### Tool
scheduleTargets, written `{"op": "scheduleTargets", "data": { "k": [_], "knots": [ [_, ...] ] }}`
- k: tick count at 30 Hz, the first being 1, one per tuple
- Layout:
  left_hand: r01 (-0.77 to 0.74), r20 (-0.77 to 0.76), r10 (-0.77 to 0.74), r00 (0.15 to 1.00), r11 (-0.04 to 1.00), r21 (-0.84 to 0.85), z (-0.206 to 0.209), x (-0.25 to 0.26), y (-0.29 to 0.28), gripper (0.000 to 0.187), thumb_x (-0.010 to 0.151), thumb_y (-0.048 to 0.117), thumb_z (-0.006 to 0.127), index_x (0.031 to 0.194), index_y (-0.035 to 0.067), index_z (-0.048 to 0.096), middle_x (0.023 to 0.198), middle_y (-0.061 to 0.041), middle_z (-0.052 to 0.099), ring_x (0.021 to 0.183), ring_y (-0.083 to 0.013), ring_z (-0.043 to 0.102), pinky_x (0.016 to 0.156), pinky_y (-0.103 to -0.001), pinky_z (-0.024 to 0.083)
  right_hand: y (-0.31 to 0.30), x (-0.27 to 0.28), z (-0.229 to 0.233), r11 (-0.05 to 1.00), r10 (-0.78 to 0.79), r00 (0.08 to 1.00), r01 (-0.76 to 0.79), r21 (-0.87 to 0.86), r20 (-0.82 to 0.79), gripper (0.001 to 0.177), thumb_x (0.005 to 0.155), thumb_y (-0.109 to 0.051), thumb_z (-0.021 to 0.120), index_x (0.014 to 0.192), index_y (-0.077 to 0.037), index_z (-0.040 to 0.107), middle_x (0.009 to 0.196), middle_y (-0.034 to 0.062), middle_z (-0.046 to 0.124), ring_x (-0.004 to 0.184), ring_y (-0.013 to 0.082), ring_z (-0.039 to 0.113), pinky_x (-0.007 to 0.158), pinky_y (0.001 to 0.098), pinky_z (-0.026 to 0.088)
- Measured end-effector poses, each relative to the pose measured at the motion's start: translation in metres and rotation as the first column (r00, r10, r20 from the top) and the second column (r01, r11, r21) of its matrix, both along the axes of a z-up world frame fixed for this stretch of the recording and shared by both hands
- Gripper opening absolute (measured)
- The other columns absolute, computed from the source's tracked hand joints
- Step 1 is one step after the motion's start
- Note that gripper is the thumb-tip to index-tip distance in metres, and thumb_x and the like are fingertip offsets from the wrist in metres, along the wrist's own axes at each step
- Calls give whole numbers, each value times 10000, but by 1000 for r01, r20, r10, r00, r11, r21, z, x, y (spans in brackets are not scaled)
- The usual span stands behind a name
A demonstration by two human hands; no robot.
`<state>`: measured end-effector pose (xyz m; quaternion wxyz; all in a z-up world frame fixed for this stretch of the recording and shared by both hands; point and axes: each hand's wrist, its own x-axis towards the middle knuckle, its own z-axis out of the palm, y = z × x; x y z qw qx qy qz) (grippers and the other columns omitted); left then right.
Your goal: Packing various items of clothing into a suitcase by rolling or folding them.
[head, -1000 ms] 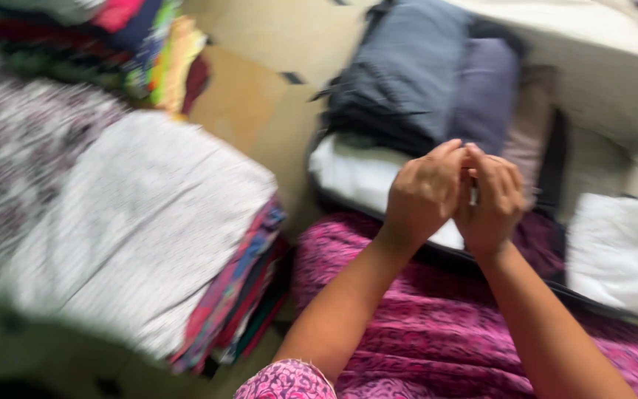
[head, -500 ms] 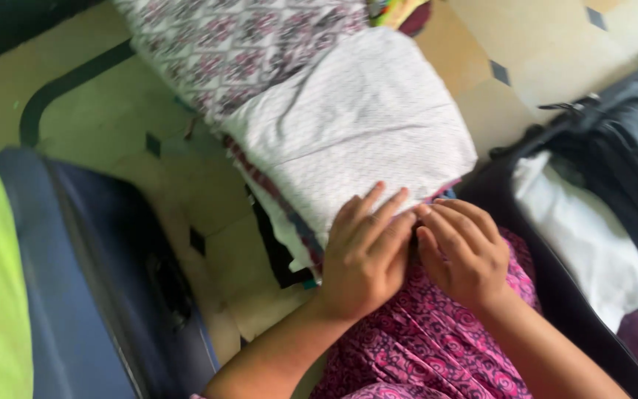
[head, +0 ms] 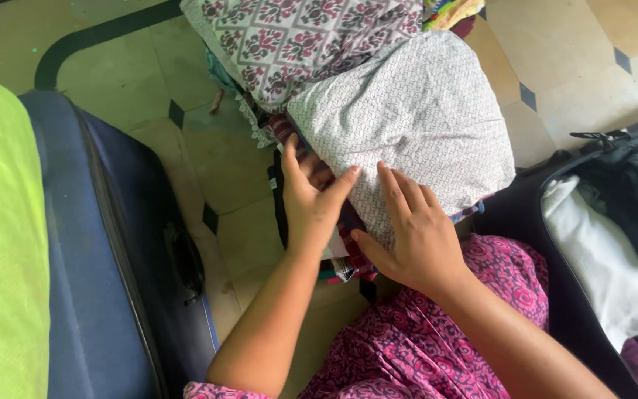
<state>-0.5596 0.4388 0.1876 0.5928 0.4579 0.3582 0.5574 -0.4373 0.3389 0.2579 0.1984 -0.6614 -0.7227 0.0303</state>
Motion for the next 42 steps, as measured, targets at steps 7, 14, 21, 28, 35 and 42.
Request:
{"op": "scheduleTargets", "data": {
  "k": [7, 14, 21, 28, 35, 42],
  "knots": [
    [210, -54, -213, 976, 977, -45, 8, 13, 9, 698, 813, 88, 813, 1384, -64, 441, 1271, -192, 664, 1079, -195, 674, 915, -337, 564, 3, -12, 23, 947, -258, 966, 258, -191, 27, 933, 774, -416, 764, 1500, 47, 404, 1271, 242, 577, 1133, 404, 590, 939, 454, 505],
    [400, 380, -275, 883, 865, -303, -22, 37, -50, 566, 998, 349, 651, 1272, -144, 611, 1123, -212, 703, 947, -253, 682, 832, -389, 551, -29, 19, 28, 972, -231, 925, 234, 25, 303, 698, 756, -90, 674, 1422, 53, 521, 1359, 201, 637, 1217, 331, 648, 1000, 398, 537],
    [625, 759, -151, 634, 679, -386, -2, 57, -104, 796, 953, 716, 341, 1463, 124, 493, 1363, -112, 633, 1160, -282, 653, 936, -466, 545, -88, 72, 107, 993, -71, 983, 87, -84, 171, 723, 639, -49, 698, 1358, -106, 640, 1255, 75, 718, 1098, 282, 688, 813, 424, 554],
    [706, 667, -451, 593, 690, -161, -54, 98, -124, 743, 999, 551, 525, 1565, 90, 385, 1545, -74, 505, 1400, -259, 508, 1142, -449, 425, -207, 138, 129, 875, -276, 648, 474, 93, -710, 575, 773, 26, 716, 1340, 9, 625, 1192, 141, 732, 1031, 234, 729, 924, 372, 599],
    [879, 489, -731, 477, 378, -291, -36, 182, -134, 711, 831, 311, 786, 1409, 11, 500, 1283, -129, 645, 1144, -281, 648, 970, -447, 527, -331, 238, 22, 571, -125, -229, 779, -259, -965, 556, 793, -28, 656, 1348, -36, 635, 1174, 90, 722, 1009, 226, 705, 923, 383, 549],
    [885, 330, -845, 421, 303, -355, -27, 290, -164, 434, 966, 266, 697, 1268, -42, 643, 1094, -131, 713, 937, -216, 673, 836, -363, 522, -412, 272, -122, 435, -20, -430, 809, -395, -902, 511, 851, -94, 689, 1350, -27, 604, 1244, 130, 683, 1077, 243, 678, 964, 410, 525]
  ]
}}
